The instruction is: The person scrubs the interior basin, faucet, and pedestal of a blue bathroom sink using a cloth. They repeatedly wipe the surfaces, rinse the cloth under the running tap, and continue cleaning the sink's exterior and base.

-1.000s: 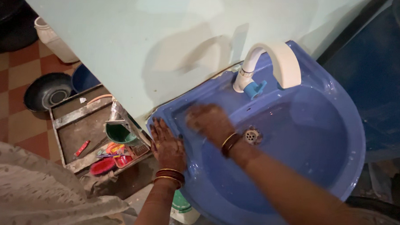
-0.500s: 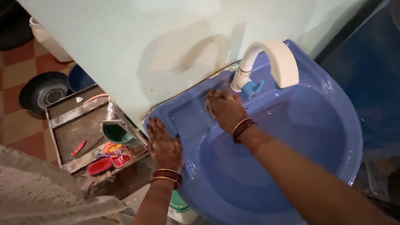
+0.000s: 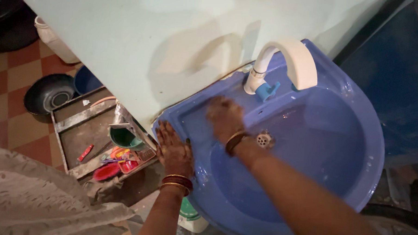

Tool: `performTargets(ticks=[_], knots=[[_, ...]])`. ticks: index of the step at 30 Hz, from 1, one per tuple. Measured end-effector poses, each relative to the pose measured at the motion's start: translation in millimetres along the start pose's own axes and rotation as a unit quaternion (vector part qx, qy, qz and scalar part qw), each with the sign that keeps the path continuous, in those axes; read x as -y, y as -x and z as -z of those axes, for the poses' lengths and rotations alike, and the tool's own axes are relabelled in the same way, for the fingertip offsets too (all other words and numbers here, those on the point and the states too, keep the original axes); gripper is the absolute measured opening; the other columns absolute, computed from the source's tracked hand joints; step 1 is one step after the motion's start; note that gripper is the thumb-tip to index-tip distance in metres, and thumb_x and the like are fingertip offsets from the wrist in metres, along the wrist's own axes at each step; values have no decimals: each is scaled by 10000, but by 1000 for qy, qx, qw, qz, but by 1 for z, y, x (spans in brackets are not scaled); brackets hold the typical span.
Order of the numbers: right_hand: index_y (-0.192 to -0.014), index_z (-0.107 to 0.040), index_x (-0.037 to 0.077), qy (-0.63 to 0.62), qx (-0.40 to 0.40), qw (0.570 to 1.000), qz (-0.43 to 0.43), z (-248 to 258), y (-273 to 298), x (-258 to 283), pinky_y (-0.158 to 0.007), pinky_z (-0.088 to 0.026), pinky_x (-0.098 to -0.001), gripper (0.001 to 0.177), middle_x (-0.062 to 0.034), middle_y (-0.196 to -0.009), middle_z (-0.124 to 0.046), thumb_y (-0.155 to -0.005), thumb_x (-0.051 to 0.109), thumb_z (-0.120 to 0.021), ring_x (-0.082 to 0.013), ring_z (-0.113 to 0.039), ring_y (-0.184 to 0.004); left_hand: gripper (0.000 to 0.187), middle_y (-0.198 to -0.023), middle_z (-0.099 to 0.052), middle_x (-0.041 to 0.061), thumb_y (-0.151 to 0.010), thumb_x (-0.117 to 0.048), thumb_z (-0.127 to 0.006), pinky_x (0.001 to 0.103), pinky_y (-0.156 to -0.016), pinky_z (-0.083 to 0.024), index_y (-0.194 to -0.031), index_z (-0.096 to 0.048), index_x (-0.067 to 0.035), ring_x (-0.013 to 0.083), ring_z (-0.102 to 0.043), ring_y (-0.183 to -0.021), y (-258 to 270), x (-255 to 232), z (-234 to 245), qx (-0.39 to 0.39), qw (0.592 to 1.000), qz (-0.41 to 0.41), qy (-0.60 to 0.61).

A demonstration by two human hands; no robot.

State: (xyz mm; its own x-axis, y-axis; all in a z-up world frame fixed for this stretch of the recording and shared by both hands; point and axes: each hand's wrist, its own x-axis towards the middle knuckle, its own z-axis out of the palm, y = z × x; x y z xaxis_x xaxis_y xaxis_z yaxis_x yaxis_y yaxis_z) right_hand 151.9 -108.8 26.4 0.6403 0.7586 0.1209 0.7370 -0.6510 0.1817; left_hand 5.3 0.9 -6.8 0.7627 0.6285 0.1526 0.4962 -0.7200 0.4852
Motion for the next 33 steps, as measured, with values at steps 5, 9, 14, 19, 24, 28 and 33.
performTargets(ticks=[5,9,14,19,24,28,33], knots=[[-1321,-630,113,-261,-145,953,44,12,49,57,-1031,-436,-565,406,-120,-1413,-566,-925,165,-557,-332,-481,-1359,838,-1729,-45,129,-950,-292,-490,526,-1216,-155,-1645,-89,-49,318,-55,-1595,-2,11,-11,-10,999,-23,-27],[-1161,-660,200,-311,-99,928,181,8,72,2,-1076,-432,-521,227,-59,-1379,-625,-942,165,-612,-303,-499,-1374,804,-1733,-67,123,-990,-352,-499,512,-1245,-166,-1633,-113,-62,335,-75,-1595,0,11,-8,-49,997,-61,-3],[-1231,-663,194,-241,-74,968,3,-40,72,-58,-1046,-471,-463,358,-82,-1404,-633,-922,32,-582,-297,-553,-1309,819,-1711,-78,153,-969,-329,-508,507,-1208,-169,-1623,-112,-38,341,-92,-1573,0,3,0,-18,1000,-23,-2],[-1260,-640,104,-198,-236,938,-159,-79,58,-28,-1119,-435,-449,372,-119,-1403,-618,-891,71,-610,-341,-501,-1351,811,-1713,-98,175,-971,-304,-510,502,-1249,-152,-1621,-119,-17,364,-92,-1580,1,9,-4,-52,996,-67,-26],[-1216,-658,160,-262,-188,946,-40,-63,71,36,-1193,-426,-402,305,-23,-1423,-638,-927,98,-582,-233,-485,-1438,818,-1688,-55,180,-922,-302,-491,540,-1206,-58,-1599,-111,-48,377,-48,-1560,-2,0,6,-18,999,-36,-33],[-1293,-594,109,-212,-135,966,-59,-63,75,-14,-1169,-439,-385,325,-48,-1430,-607,-971,75,-564,-234,-502,-1392,722,-1705,-87,145,-957,-252,-444,586,-1227,11,-1606,-203,-47,397,-34,-1560,-4,-17,32,1,968,-194,-163],[-1426,-499,65,-461,-229,818,-257,-88,62,-65,-1093,-484,-341,406,-75,-1405,-609,-1022,55,-531,-216,-565,-1280,685,-1673,-103,76,-911,-286,-471,576,-1208,46,-1549,-296,-104,369,-1,-1549,-13,-52,62,168,926,-253,-226]])
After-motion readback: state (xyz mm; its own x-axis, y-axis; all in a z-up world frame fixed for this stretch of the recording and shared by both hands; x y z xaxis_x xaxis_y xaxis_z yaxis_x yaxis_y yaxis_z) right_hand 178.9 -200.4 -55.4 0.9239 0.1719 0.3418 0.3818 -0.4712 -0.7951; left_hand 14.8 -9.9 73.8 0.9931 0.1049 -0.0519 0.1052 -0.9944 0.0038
